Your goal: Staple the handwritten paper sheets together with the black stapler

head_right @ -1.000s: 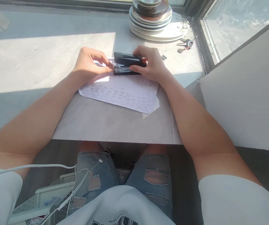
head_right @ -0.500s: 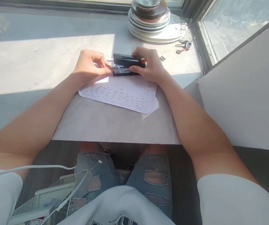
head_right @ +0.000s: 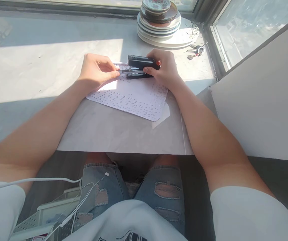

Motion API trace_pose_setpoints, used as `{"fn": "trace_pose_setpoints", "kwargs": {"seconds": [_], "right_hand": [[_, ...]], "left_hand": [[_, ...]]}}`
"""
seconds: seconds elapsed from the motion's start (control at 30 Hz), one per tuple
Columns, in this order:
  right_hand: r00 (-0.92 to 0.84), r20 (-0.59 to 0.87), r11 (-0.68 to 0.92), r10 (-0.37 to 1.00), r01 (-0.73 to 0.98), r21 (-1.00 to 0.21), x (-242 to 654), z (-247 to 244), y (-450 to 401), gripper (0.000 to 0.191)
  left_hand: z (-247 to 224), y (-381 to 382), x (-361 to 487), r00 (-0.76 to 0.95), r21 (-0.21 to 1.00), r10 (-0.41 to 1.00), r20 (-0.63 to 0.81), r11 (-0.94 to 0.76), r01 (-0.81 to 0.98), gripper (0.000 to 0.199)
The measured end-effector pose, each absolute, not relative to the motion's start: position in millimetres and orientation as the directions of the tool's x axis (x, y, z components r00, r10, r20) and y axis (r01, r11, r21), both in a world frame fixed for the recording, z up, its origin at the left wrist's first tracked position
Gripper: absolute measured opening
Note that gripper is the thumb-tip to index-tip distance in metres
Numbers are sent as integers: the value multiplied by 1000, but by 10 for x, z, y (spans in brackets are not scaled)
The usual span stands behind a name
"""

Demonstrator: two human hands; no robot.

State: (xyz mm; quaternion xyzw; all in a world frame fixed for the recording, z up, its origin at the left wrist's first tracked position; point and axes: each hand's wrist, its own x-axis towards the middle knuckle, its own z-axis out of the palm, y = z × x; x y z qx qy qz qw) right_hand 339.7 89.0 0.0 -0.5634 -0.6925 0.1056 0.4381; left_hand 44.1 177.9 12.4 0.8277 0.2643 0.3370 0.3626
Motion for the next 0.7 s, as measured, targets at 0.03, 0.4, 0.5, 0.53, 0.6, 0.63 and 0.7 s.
{"fn": "trace_pose_setpoints", "kwargs": {"seconds": [0.03, 0.4, 0.5, 0.53, 0.6, 0.63, 0.7], "right_hand": [[25, 485, 336, 874, 689, -642, 3400, -1, 892, 32], [59, 479, 333, 876, 642, -690, 3383, 11, 894, 43], [67, 460, 324, 886, 621, -714, 3410, -4, 909, 44], [68, 462, 329, 884, 613, -719, 3425, -9, 912, 43], [68, 491, 363, 869, 587, -724, 3459, -16, 912, 41], [66, 511, 388, 857, 569, -725, 3473, -17, 908, 42], [57, 546, 435, 836, 540, -721, 3486, -9, 895, 50]], "left_hand": [[124, 1785, 440, 634, 777, 677, 374, -602, 184, 19], [47, 1869, 434, 578, 756, 696, 426, -625, 194, 19], [47, 1854, 437, 578, 772, 698, 423, -611, 173, 13], [46, 1847, 439, 581, 781, 696, 422, -604, 156, 10], [46, 1829, 444, 600, 810, 691, 403, -575, 119, 7], [48, 1818, 447, 614, 823, 687, 389, -558, 102, 8], [55, 1797, 457, 635, 839, 671, 382, -540, 65, 11]]}}
